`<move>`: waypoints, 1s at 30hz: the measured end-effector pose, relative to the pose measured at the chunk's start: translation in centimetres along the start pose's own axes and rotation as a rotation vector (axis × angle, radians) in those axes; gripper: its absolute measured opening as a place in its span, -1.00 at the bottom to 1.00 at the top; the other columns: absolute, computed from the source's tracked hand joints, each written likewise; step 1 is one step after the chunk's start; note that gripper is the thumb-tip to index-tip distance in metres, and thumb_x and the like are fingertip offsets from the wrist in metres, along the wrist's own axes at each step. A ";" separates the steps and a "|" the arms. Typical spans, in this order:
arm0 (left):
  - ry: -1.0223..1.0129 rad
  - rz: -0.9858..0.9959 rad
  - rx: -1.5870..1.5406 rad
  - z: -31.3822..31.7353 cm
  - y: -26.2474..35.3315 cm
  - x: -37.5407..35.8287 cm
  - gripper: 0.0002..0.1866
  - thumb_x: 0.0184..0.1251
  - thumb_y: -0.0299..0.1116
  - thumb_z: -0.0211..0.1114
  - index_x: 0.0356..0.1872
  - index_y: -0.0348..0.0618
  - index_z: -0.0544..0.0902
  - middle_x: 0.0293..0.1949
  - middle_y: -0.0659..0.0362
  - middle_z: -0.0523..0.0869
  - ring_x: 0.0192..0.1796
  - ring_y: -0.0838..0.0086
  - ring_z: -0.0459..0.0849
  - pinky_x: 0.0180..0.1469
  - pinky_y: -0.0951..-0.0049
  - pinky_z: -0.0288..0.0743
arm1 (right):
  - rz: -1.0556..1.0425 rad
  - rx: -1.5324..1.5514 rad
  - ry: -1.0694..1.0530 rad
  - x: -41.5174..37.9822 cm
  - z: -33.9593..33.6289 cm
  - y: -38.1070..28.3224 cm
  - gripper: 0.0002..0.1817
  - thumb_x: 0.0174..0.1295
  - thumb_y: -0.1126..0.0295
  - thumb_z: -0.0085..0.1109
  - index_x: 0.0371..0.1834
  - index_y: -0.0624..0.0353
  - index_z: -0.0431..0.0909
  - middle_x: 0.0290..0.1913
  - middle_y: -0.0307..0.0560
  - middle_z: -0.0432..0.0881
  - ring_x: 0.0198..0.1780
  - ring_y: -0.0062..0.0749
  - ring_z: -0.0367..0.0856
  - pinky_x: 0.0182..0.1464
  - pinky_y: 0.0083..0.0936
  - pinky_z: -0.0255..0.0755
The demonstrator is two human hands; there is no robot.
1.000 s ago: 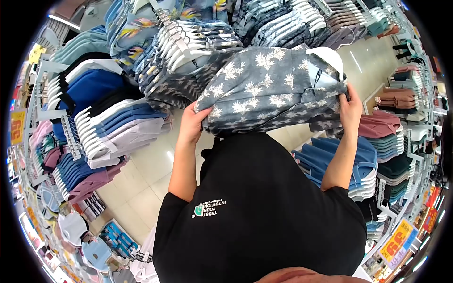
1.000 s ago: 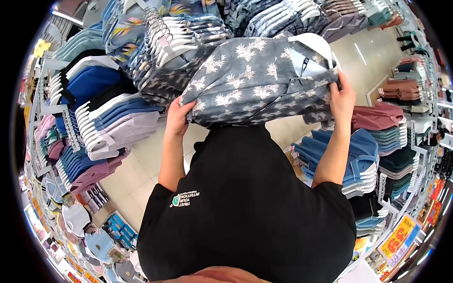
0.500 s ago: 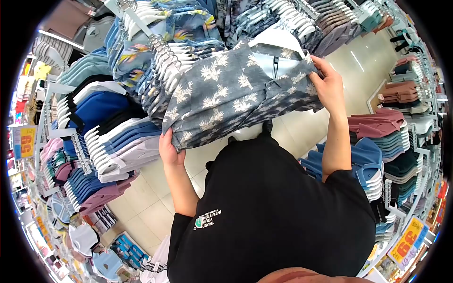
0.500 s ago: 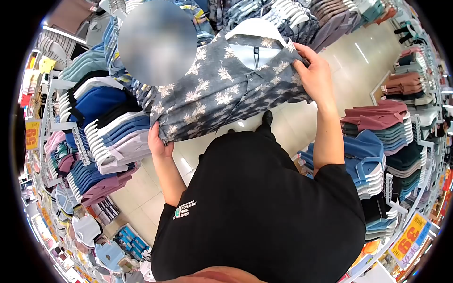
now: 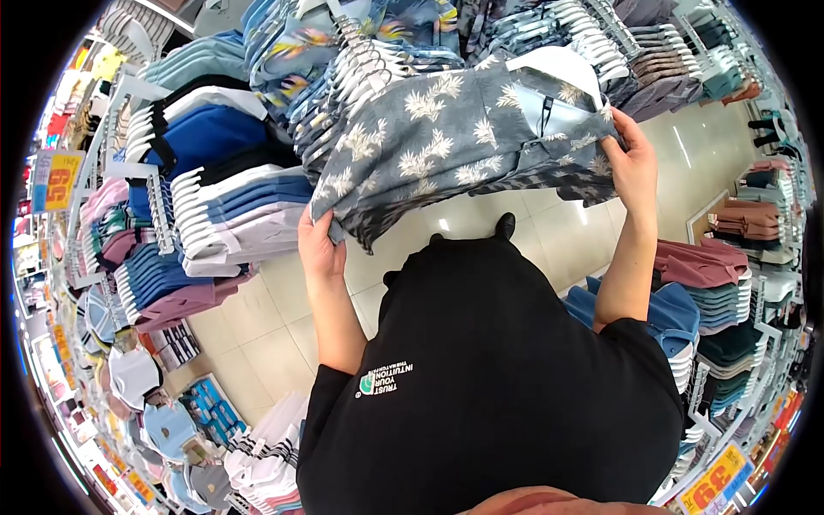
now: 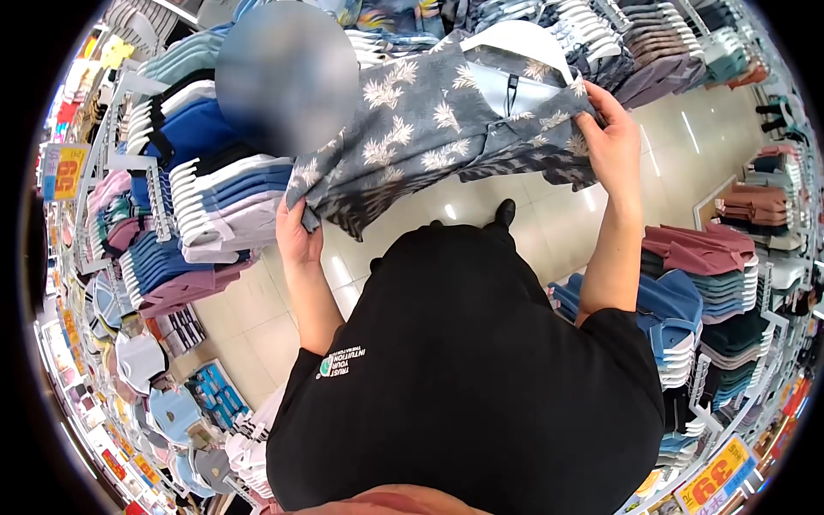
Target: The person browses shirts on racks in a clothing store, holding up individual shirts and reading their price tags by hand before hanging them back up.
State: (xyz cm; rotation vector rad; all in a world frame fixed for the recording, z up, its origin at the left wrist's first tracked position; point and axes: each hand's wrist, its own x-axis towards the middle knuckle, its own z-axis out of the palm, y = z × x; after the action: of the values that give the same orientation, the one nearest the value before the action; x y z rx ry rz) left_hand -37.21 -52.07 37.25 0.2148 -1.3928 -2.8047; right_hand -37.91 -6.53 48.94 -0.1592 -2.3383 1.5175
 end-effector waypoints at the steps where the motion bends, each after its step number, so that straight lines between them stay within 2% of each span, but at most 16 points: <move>1: -0.062 0.016 -0.036 -0.9 0.2 0.2 -0.74 0.43 -0.50 0.12 0.08 -0.30 0.57 0.02 0.08 0.69 0.02 0.38 0.66 0.04 0.39 0.54 | -0.007 0.009 0.010 0.0 0.0 0.3 -0.62 0.28 0.57 0.16 0.19 0.29 0.53 -0.02 -0.19 0.68 -0.04 -0.61 0.59 0.05 -0.65 0.43; 2: -0.123 0.035 -0.069 -1.5 0.4 0.2 -0.75 0.44 -0.49 0.13 0.08 -0.27 0.57 -0.02 0.13 0.70 -0.03 0.44 0.67 -0.04 0.45 0.53 | -0.008 0.012 -0.001 -0.1 0.0 0.3 -0.62 0.28 0.57 0.16 0.19 0.29 0.53 -0.02 -0.19 0.68 -0.04 -0.61 0.59 0.05 -0.65 0.43; 3: 0.023 0.028 -0.013 1.5 1.7 -0.4 -0.78 0.42 -0.49 0.16 0.02 -0.26 0.59 -0.17 0.21 0.69 -0.21 0.59 0.60 -0.21 0.57 0.41 | -0.008 -0.028 0.026 -0.2 0.0 0.2 -0.62 0.28 0.57 0.16 0.19 0.29 0.53 -0.03 -0.18 0.68 -0.04 -0.62 0.58 0.04 -0.65 0.43; 6: -0.008 -0.014 0.003 1.6 2.4 -0.5 -0.77 0.43 -0.47 0.16 0.05 -0.26 0.58 -0.15 0.21 0.69 -0.20 0.58 0.60 -0.20 0.58 0.41 | -0.015 -0.061 0.050 0.1 -0.4 0.9 -0.61 0.28 0.58 0.17 0.19 0.29 0.53 -0.03 -0.17 0.67 -0.04 -0.62 0.58 0.03 -0.65 0.43; 11: -0.002 0.014 -0.065 2.3 2.4 0.2 -0.78 0.46 -0.53 0.13 0.04 -0.34 0.57 -0.02 0.13 0.69 0.00 0.48 0.66 0.09 0.46 0.54 | 0.012 -0.009 0.063 0.0 -1.0 2.1 -0.60 0.29 0.59 0.16 0.21 0.33 0.50 -0.01 -0.14 0.66 -0.02 -0.59 0.59 0.05 -0.66 0.42; 20: 0.058 -0.004 -0.047 1.9 1.7 0.4 -0.81 0.41 -0.55 0.20 -0.01 -0.33 0.59 -0.07 0.14 0.70 -0.05 0.51 0.66 0.06 0.49 0.55 | 0.058 -0.029 0.048 -0.1 -0.9 2.7 -0.60 0.30 0.59 0.17 0.21 0.37 0.49 0.02 -0.10 0.66 0.01 -0.56 0.58 0.07 -0.65 0.42; 23: 0.060 0.024 -0.012 1.6 1.4 0.1 -0.83 0.44 -0.49 0.18 -0.03 -0.29 0.60 -0.13 0.12 0.73 -0.11 0.44 0.71 -0.01 0.42 0.60 | 0.064 -0.039 0.030 0.0 -1.1 3.3 -0.61 0.31 0.57 0.18 0.21 0.37 0.49 0.02 -0.10 0.66 0.01 -0.56 0.58 0.07 -0.65 0.42; 25: 0.033 0.006 -0.028 1.6 1.5 0.0 -0.83 0.36 -0.56 0.26 -0.06 -0.32 0.61 -0.13 0.15 0.71 -0.11 0.52 0.68 0.01 0.51 0.55 | 0.063 -0.043 0.016 0.1 -1.3 3.7 -0.61 0.31 0.56 0.19 0.21 0.37 0.49 0.02 -0.09 0.66 0.01 -0.56 0.58 0.07 -0.65 0.42; 30: 0.024 0.046 -0.032 2.0 1.7 -0.4 -0.84 0.36 -0.51 0.29 -0.09 -0.29 0.62 -0.16 0.17 0.73 -0.15 0.51 0.69 -0.02 0.49 0.57 | 0.057 -0.037 0.034 -0.1 -1.1 3.8 -0.62 0.30 0.59 0.17 0.19 0.38 0.50 0.03 -0.09 0.66 0.03 -0.54 0.58 0.09 -0.64 0.41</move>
State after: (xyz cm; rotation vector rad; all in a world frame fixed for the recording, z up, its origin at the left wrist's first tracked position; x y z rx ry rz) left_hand -37.15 -51.47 39.88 0.2119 -1.3300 -2.7754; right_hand -37.80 -4.00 45.92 -0.2611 -2.3545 1.4868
